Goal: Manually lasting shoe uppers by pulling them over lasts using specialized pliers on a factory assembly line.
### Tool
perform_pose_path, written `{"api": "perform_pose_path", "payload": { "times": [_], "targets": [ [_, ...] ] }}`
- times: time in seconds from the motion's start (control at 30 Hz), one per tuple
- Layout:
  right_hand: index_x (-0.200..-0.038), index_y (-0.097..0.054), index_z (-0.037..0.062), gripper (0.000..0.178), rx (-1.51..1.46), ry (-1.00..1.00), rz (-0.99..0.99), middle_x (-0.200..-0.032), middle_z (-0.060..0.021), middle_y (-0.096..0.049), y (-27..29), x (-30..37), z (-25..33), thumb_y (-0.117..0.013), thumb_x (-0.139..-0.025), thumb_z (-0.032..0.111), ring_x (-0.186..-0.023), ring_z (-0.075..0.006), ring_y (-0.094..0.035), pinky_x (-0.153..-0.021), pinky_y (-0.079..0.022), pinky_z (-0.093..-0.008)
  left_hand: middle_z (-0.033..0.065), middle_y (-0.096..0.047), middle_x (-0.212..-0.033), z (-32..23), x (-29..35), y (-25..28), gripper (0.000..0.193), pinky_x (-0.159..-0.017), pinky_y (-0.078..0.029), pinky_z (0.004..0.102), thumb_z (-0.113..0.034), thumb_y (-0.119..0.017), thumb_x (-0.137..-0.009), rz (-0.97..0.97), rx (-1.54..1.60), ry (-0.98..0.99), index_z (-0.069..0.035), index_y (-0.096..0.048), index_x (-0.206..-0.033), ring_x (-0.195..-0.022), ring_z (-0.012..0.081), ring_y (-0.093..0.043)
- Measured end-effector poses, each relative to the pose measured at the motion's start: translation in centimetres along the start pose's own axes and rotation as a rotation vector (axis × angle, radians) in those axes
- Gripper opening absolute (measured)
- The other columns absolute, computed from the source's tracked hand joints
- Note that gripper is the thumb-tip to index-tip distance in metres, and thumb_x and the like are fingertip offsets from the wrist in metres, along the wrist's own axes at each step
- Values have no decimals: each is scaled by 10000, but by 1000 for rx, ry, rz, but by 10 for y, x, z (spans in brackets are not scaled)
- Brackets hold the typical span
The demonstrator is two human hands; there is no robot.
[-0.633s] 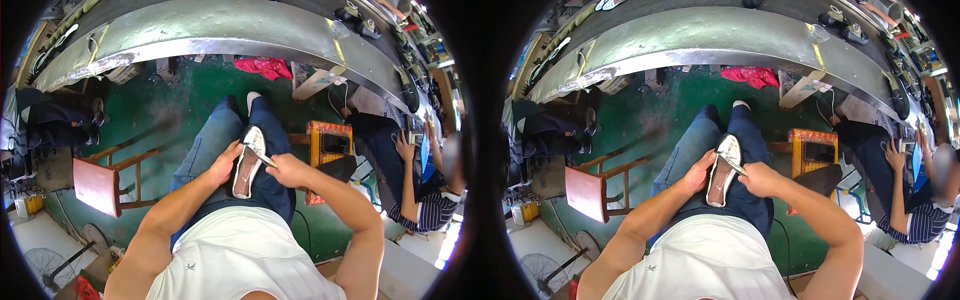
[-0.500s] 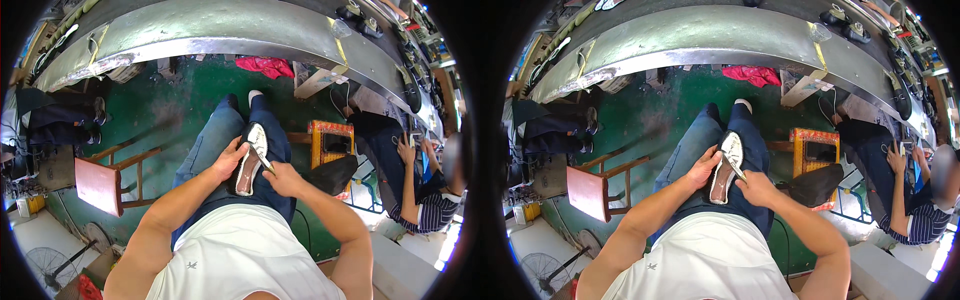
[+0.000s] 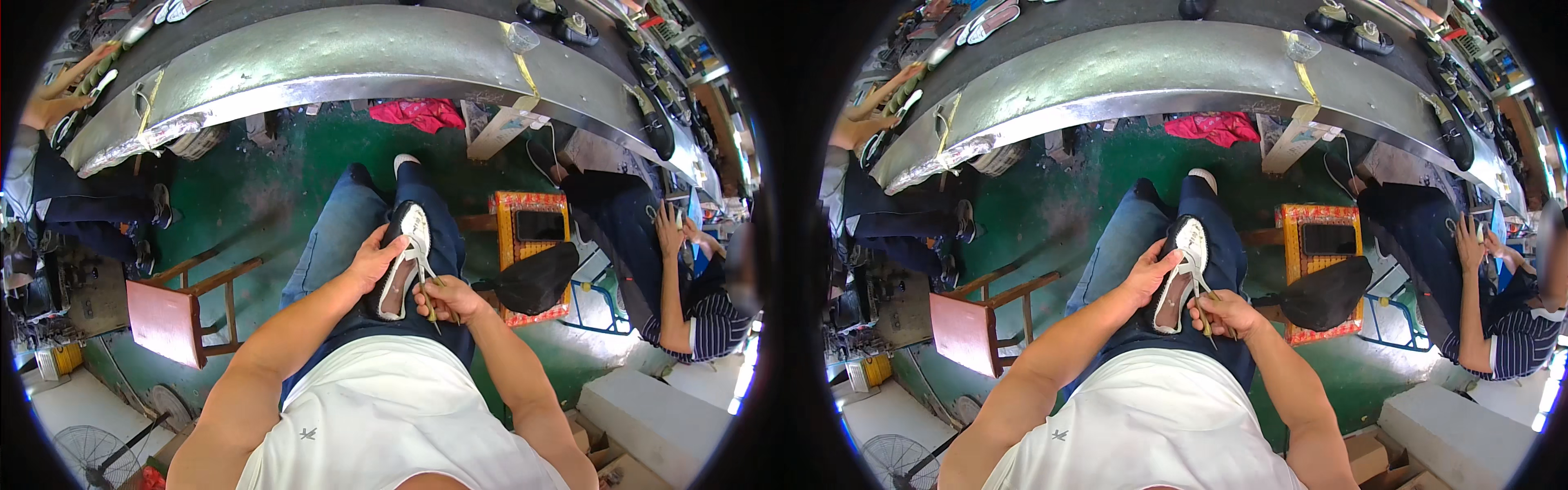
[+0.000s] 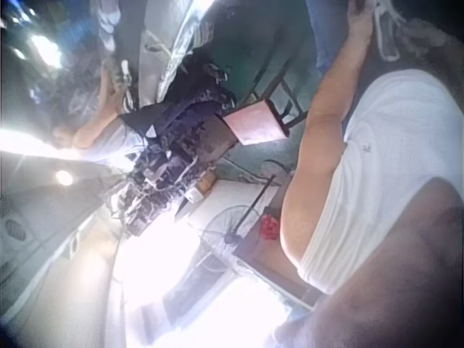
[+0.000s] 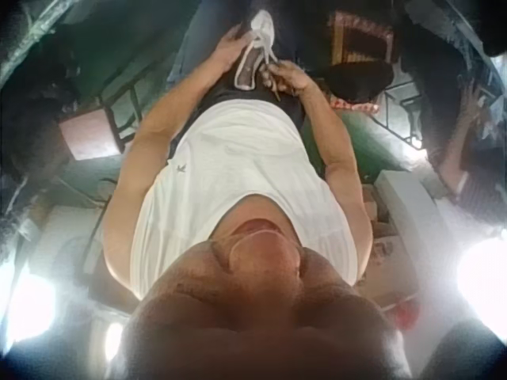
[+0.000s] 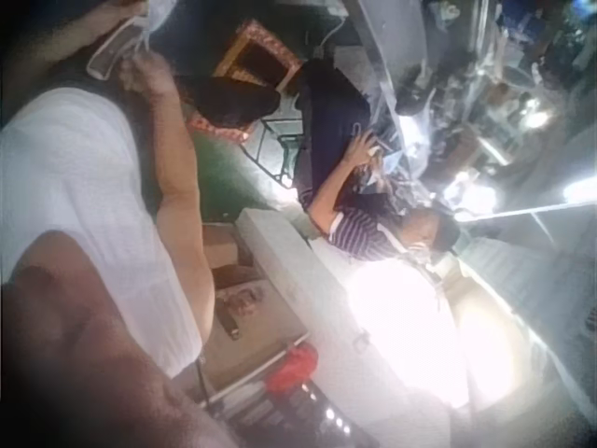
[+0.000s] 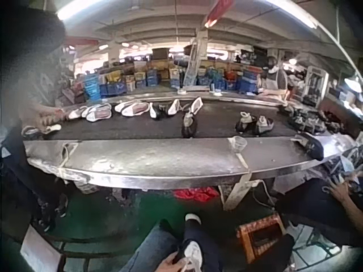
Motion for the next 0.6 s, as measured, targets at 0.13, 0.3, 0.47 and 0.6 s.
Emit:
{"api": "perform_pose_path", "payload": {
  "times": [0.13, 0.3, 0.47, 0.6],
  "targets": [
    [-1276, -570, -46, 452, 45, -92, 200, -1019, -101, -689, 21, 8, 15, -694, -963, 255, -924, -214, -709, -550, -546, -222, 116, -654, -1235, -5, 5, -9, 683, -964, -512, 347, -285, -805, -887, -2, -37, -18, -24, -488, -1432, -1103, 210, -631],
    [-1292, -556, -66, 444, 356, -233, 49, -1125, -152, -703, 28, 51, 54, -671, -969, 217, -1045, -239, -713, -678, -632, -309, 138, -652, -1245, -4, 3, -10, 700, -961, -503, 340, -296, -798, -878, -50, -200, -50, -10, -483, -1433, -1110, 230, -632],
    [-1077, -625, 0, 360, 889, -84, -350, -807, -63, -685, -9, 66, 99, -481, -1061, 330, -699, -139, -629, -531, -471, -272, 182, -662, -1214, -18, 9, -18, 686, -955, -511, 352, -334, -760, -829, -191, -442, 32, 7, -519, -1373, -1088, 261, -651],
    [-936, -612, -27, 450, 1164, 298, -438, -740, -105, -669, -35, 34, 106, -436, -1067, 366, -691, -220, -655, -683, -509, -382, 161, -659, -1178, -21, 9, -28, 630, -908, -527, 339, -269, -742, -870, -212, -576, 27, 16, -494, -1375, -1036, 227, -653]
  ]
}}
Point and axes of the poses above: each hand's wrist, its own x-axis away from the middle knuckle, its own y-axis out of the back of the hand, z = x × y, the point moved 5 cm from there along -x, towards the middle knuckle
